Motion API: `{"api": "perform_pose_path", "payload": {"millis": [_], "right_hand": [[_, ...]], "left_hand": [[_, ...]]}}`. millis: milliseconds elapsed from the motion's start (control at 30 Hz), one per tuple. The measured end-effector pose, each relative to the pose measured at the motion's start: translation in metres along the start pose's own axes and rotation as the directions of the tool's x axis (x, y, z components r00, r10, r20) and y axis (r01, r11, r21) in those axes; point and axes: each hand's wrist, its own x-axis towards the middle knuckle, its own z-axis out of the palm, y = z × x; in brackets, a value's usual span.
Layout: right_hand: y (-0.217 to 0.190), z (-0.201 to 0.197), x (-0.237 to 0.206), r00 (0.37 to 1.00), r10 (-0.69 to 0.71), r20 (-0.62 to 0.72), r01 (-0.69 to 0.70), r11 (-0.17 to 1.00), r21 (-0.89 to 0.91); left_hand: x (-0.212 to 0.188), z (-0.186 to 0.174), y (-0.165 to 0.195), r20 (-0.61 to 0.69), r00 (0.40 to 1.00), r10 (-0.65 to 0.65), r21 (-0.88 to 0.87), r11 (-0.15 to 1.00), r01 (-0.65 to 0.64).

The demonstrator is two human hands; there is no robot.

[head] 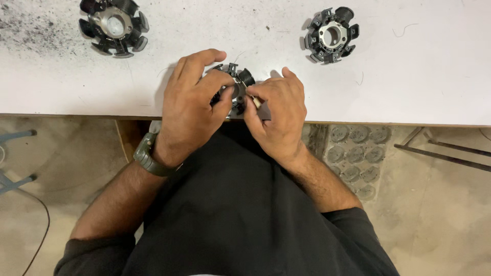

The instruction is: The person uses a small sanding block to deburr and smooth the edges of multiple black metal parts on a white table. They handle each part one at a time, rotating it to reach different edges, then place it aside and pick up the next part.

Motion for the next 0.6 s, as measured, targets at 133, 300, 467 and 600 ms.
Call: {"api": "perform_pose_path", "payload": {"millis": [133,300,467,600], "right_hand": [[-0.002,-0.008,0.008,0.995,0.041,0.087,-0.043,0.999,0.022],[-0.003,-0.01,0.008,0.992,0.072,0.106,-0.076,0.997,0.031],[0.002,-0.006,0.003,0.995,0.074,0.066,-0.079,0.994,0.074],[0.005,-0.006,-0.003,0.997,0.067,0.034,-0.07,0.993,0.097]], "left_hand": [[0.0,0.0,0.0,0.025,1.0,0.018,0.014,1.0,-0.019],[0.001,0.009,0.004,-0.003,1.0,-0.012,-0.027,1.0,0.012],[0.001,0.022,0.001,-0.039,0.998,-0.045,0.012,0.999,0.046],[-0.002,0.029,-0.004,-0.064,0.997,-0.047,0.04,0.998,0.049]]}}
